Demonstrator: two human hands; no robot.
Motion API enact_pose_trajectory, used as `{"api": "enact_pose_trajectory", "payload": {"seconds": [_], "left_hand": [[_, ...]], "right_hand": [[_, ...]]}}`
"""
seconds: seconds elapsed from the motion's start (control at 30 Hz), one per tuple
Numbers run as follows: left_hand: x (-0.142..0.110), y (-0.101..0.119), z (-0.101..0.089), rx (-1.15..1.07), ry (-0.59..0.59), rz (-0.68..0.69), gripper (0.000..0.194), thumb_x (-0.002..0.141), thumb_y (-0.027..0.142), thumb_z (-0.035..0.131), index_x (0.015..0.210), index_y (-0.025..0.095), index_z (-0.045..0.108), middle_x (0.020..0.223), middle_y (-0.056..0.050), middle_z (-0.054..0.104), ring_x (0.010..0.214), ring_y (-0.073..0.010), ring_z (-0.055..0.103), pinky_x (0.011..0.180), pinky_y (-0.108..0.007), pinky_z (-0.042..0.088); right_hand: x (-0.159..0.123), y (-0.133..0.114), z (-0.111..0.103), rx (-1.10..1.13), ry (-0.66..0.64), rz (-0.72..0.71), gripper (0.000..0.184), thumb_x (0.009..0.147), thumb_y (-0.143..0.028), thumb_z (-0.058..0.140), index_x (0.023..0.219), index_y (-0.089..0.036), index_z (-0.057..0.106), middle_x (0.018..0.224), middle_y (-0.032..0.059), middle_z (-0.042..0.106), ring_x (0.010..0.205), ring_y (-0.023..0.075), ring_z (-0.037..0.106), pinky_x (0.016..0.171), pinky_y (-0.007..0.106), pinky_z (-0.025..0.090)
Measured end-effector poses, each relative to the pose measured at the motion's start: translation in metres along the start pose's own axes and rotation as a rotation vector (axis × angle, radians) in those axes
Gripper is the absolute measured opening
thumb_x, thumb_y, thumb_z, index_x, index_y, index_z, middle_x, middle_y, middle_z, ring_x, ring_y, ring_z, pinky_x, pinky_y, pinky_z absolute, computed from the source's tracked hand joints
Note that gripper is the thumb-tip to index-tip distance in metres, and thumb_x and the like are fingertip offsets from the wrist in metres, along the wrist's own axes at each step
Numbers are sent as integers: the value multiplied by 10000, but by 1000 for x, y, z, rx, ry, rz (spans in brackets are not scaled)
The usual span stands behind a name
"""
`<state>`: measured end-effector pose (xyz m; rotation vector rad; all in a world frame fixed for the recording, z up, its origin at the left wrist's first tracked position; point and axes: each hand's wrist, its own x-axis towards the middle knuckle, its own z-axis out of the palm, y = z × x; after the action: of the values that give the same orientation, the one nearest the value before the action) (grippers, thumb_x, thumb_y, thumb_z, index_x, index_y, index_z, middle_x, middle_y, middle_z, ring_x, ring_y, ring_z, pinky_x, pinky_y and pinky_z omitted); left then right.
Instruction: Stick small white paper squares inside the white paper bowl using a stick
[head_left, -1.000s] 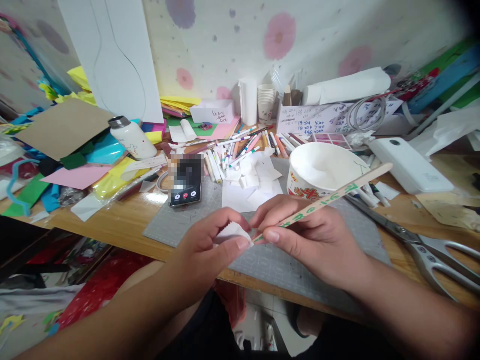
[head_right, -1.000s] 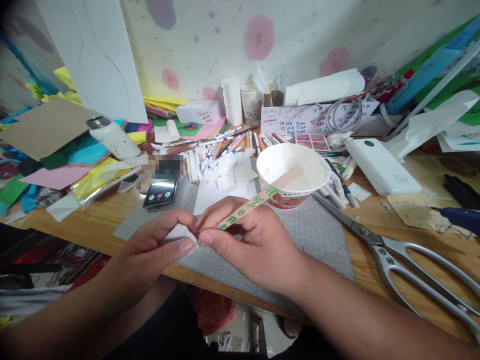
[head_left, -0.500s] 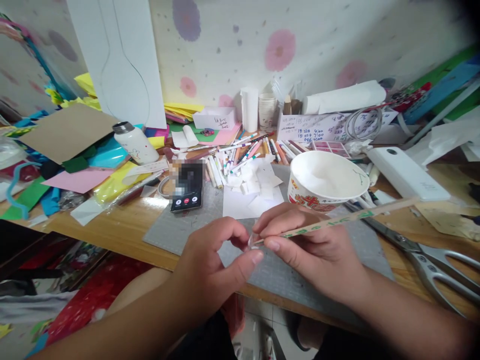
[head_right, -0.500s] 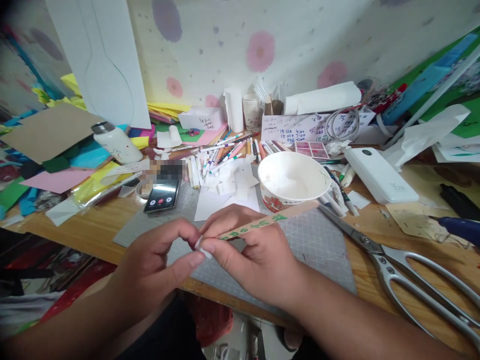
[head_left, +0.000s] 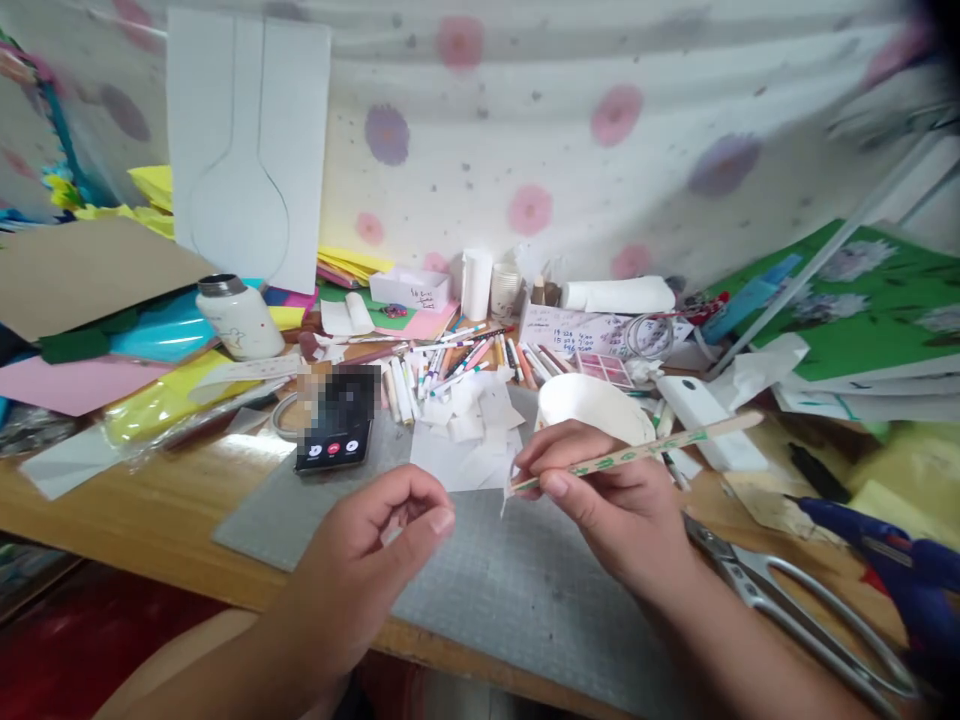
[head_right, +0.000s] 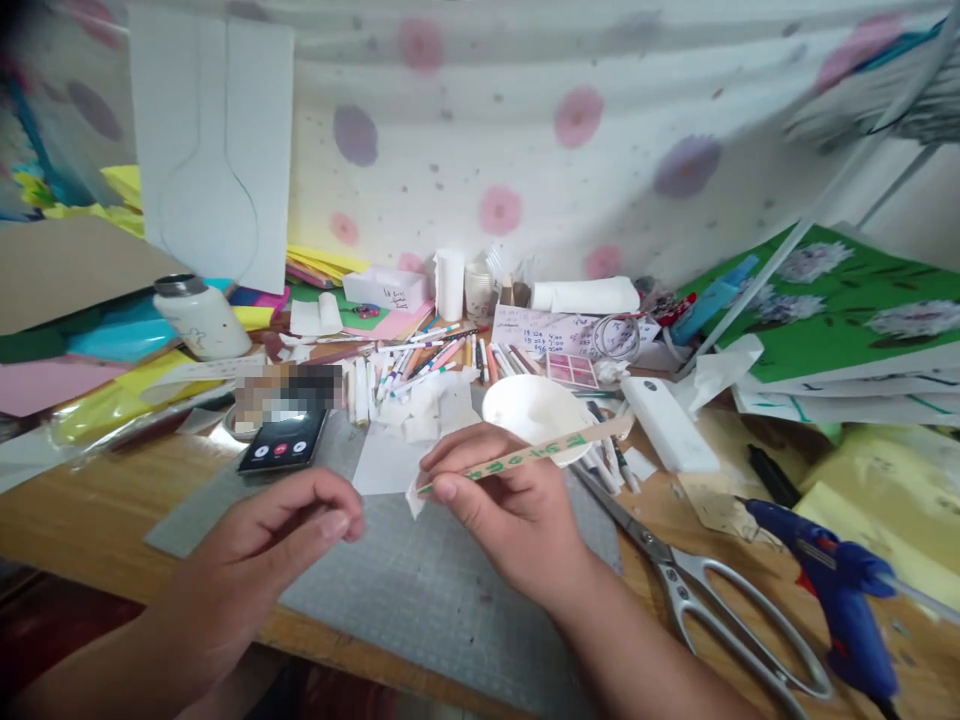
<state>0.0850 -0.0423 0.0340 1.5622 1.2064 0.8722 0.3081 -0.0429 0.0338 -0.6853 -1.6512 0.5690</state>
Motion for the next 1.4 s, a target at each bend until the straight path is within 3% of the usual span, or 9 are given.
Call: {"api": "enact_pose_trajectory", "payload": {"seconds": [0.17, 0.47, 0.7, 0.8, 0.87, 1.0, 1.17, 1.27, 1.4], "left_hand": [[2, -1, 9, -103, -148, 66, 193, 833, 406, 671, 782, 223, 640, 718, 22, 613, 713, -173, 561, 656, -274, 431], [10, -4, 7, -27, -140, -34, 232, 799, 420, 598, 679, 223, 619, 634, 18, 582, 661, -182, 527, 617, -284, 397], [14, -3, -2, -97, 7, -27, 205, 790, 393, 643, 673, 226, 625, 658, 18, 656, 715, -200, 625, 706, -302, 464], [14, 0, -4, -119, 24, -37, 217, 768, 411, 654, 663, 225, 614, 650, 21, 645, 713, -202, 639, 710, -306, 475], [13, 0, -5, -129, 28, -43, 224, 752, 420, 667, 662, 223, 612, 653, 20, 644, 723, -205, 649, 719, -308, 482], [12, -2, -8, -165, 28, -32, 222, 755, 416, 682, 672, 218, 623, 676, 19, 641, 753, -203, 647, 732, -304, 484], [12, -10, -10, -187, 52, -13, 236, 773, 427, 674, 683, 213, 629, 679, 20, 623, 749, -195, 612, 730, -305, 456], [10, -11, -9, -232, 42, -4, 233, 776, 421, 673, 688, 212, 617, 685, 22, 618, 760, -196, 618, 741, -308, 453], [3, -6, -8, -267, 4, 5, 233, 779, 428, 657, 706, 210, 618, 690, 21, 616, 760, -193, 613, 747, -308, 447]], "right_hand": [[-7, 1, 15, -33, -84, -35, 154, 893, -98, 728, 949, -233, 779, 844, 44, 802, 853, 202, 778, 782, 338, 649], [-8, 4, 18, -80, -82, -25, 63, 917, -218, 723, 876, -238, 766, 832, 53, 810, 816, 205, 782, 757, 351, 643], [9, 6, -50, -277, 115, 183, 300, 963, -445, 678, 794, -201, 725, 879, 76, 777, 801, 209, 753, 703, 351, 632], [12, 16, -79, -461, 178, 335, 271, 983, -394, 678, 866, -153, 721, 880, 74, 749, 742, 171, 719, 690, 329, 613], [12, 23, -89, -568, 145, 424, 218, 999, -359, 680, 1013, -143, 704, 940, 30, 736, 769, 155, 710, 719, 334, 617], [7, 21, -95, -683, 103, 433, 270, 1015, -356, 659, 1200, -161, 676, 1185, 76, 717, 1006, 221, 720, 875, 430, 617], [-3, 0, -85, -700, -103, 346, 168, 964, -304, 685, 862, -177, 728, 1189, 97, 766, 1114, 262, 723, 1004, 450, 555], [-7, -5, -73, -700, -264, 320, 127, 907, -242, 709, 792, -205, 746, 1093, 91, 806, 1008, 271, 761, 926, 413, 570], [-10, -8, -53, -686, -365, 251, 212, 966, -217, 624, 781, -202, 727, 844, 74, 790, 790, 228, 756, 754, 346, 569]]}}
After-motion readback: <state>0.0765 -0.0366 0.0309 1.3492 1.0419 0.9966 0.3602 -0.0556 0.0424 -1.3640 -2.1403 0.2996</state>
